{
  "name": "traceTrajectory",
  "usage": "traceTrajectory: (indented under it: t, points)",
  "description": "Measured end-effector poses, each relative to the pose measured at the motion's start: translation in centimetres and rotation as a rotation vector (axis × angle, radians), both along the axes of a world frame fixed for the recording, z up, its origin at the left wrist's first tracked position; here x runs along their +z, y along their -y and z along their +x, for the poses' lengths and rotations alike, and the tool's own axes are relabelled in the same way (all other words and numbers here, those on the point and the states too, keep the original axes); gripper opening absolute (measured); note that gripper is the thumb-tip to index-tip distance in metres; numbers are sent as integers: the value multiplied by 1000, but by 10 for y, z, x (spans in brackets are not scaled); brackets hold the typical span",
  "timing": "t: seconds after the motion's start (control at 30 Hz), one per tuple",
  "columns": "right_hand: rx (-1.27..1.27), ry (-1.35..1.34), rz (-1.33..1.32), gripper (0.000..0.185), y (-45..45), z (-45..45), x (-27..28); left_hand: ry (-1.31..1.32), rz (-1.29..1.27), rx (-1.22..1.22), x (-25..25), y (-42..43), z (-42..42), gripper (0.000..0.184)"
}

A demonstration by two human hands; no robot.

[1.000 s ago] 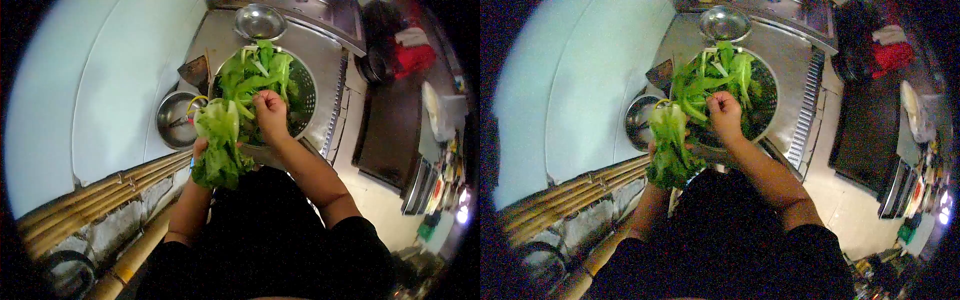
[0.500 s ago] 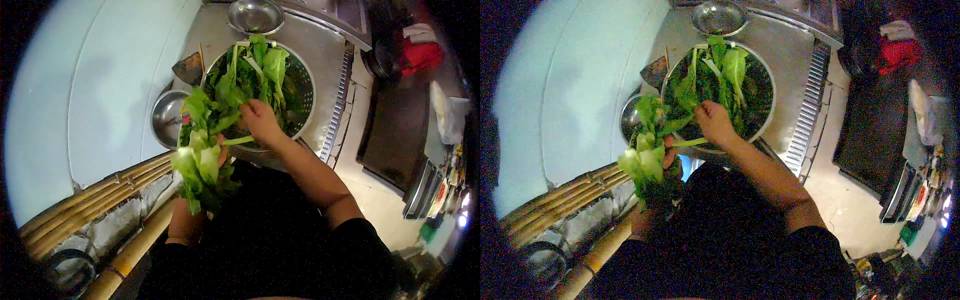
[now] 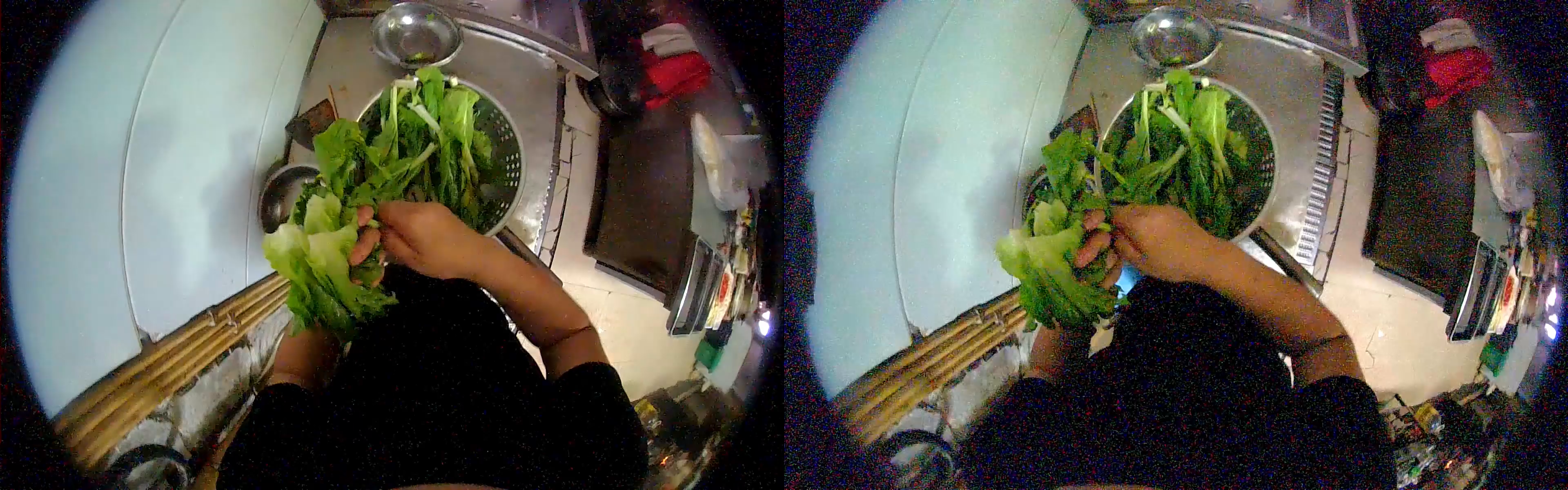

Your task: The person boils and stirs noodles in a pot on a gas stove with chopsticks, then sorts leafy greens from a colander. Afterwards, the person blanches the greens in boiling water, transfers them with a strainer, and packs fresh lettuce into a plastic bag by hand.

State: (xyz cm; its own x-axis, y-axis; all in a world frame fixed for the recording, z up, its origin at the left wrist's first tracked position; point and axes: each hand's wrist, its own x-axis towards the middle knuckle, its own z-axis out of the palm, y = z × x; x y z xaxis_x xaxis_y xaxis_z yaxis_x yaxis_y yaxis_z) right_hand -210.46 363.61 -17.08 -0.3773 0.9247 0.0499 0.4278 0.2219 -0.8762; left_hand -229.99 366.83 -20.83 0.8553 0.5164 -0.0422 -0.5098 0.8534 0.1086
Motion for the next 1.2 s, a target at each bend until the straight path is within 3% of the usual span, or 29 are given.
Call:
traceTrajectory:
  t: [0.13,0.23,0.27,0.33,0.4,0.43,0.47,0.5,0.53,0.57,0.63,0.7,0.73,0.8,0.83,0.87,0.9,0.93,0.97,1.03,1.13,1.2]
  points:
    - [-86,69,-143,17,2,-7,-14,193,-16,26,-6,-6,16,47]
    - [-294,-781,-612,17,7,-23,4,158,-3,-72,-27,-23,13,50]
    - [-315,-883,-602,22,4,-27,-1,103,-34,-78,-38,-25,10,53]
    - [-564,-731,-471,25,-1,-33,-62,118,14,-113,-15,-42,26,47]
    - [-898,-428,-239,30,-22,-18,-66,66,-299,44,-2,-31,23,49]
    - [-1193,-881,-680,30,-42,-1,-37,373,65,-273,-15,-64,27,43]
    - [-1243,-1050,-436,27,-58,19,-51,357,83,-288,-9,-67,26,42]
    - [-1225,-994,-368,26,-76,39,-34,340,102,-298,-4,-69,25,42]
    - [-943,-584,-226,23,-93,68,-32,160,83,-183,-6,-63,23,44]
    - [-816,-928,-285,24,-116,80,-15,-29,52,-78,-11,-52,18,47]
    - [-830,-995,-177,39,-164,101,-2,-220,-59,2,-75,-41,12,52]
    - [-944,-655,31,47,-161,107,-2,-515,-47,-127,-38,-51,20,53]
    - [-988,-476,132,51,-160,111,-3,-504,-77,-106,-58,-51,14,55]
    - [-1034,-128,85,40,-126,122,-48,-505,15,-5,-72,-41,-8,61]
    - [-1066,-96,222,36,-101,104,-70,-507,59,55,-72,-40,-16,64]
    - [-1069,-183,116,48,-81,86,-90,-448,55,57,-86,-45,-28,64]
    - [-1115,145,190,76,-66,69,-106,-391,56,60,-116,-51,-47,63]
    - [-1093,243,43,106,-60,49,-114,-339,59,57,-145,-57,-65,63]
    - [-1056,428,-8,122,-57,24,-115,-311,55,67,-147,-60,-68,63]
    - [-987,855,-142,128,-65,-14,-97,-273,38,103,-133,-63,-60,65]
    - [-984,979,-185,129,-79,-16,-115,-265,-5,189,-109,-51,-31,68]
    - [-934,876,-380,129,-88,-4,-112,-310,-16,196,-116,-44,-33,68]
